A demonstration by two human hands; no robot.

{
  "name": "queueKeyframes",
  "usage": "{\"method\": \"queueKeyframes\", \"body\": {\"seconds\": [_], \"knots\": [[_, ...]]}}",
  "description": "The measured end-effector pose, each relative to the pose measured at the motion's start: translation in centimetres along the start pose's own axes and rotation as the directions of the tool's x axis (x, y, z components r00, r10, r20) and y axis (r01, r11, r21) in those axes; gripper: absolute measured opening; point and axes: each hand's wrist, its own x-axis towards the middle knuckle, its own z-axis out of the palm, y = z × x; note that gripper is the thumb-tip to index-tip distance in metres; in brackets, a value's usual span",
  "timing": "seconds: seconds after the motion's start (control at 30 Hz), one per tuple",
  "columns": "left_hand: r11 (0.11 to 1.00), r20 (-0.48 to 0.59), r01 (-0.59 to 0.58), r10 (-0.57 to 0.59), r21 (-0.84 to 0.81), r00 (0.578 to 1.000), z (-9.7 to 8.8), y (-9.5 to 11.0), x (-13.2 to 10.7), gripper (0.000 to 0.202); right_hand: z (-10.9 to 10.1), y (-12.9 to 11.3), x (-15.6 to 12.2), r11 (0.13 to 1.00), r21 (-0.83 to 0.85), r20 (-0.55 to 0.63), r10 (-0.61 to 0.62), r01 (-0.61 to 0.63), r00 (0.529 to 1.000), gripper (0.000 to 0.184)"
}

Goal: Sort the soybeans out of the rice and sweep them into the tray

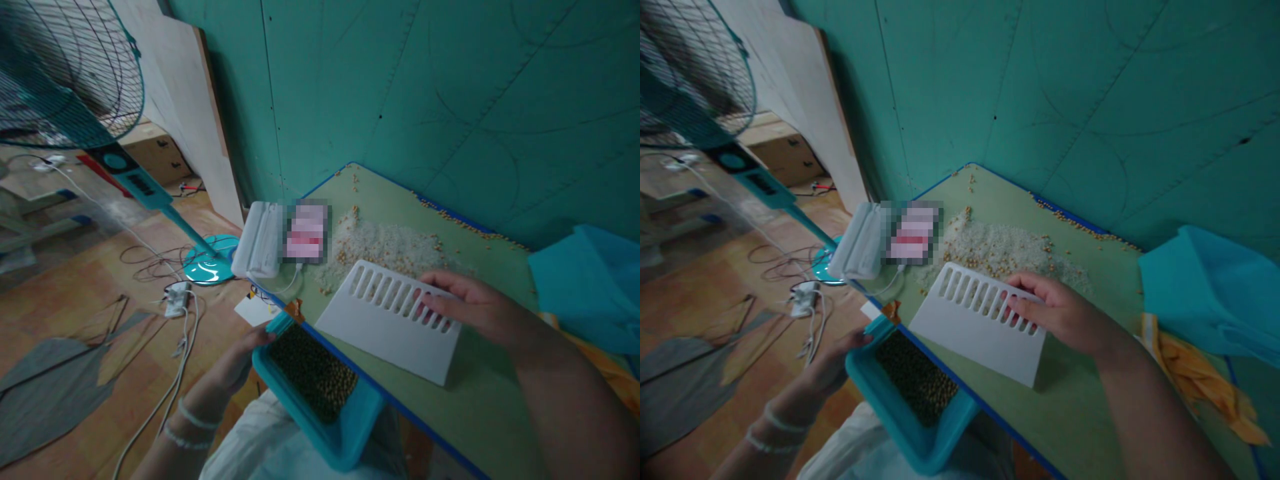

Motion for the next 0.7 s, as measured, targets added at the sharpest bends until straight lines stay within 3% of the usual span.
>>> {"method": "queueKeyframes", "body": {"seconds": [0.1, 0.27, 0.5, 0.7], "knots": [[1.000, 0.010, 0.005, -0.005, 0.001, 1.000, 0.0, 0.0, 0.0, 0.038, -0.1, 0.1, 0.1, 0.995, -0.101, 0.052, 0.017, -0.012, 0.998, 0.020], [1.000, -0.001, 0.008, -0.008, 0.005, 1.000, 0.2, 0.0, -0.4, 0.041, -1.3, 0.5, 0.5, 0.987, -0.161, -0.074, 0.012, -0.024, 0.997, 0.023], [1.000, -0.011, 0.021, -0.021, -0.003, 1.000, 0.2, 0.1, -0.2, 0.039, -3.6, 0.5, -0.1, 0.993, -0.102, -0.222, 0.032, -0.056, 0.974, 0.026], [0.999, -0.008, 0.032, -0.032, 0.010, 0.999, 0.6, 0.4, -0.3, 0.041, -3.2, 0.2, -0.1, 0.999, -0.033, -0.294, -0.001, -0.009, 0.956, 0.028]]}}
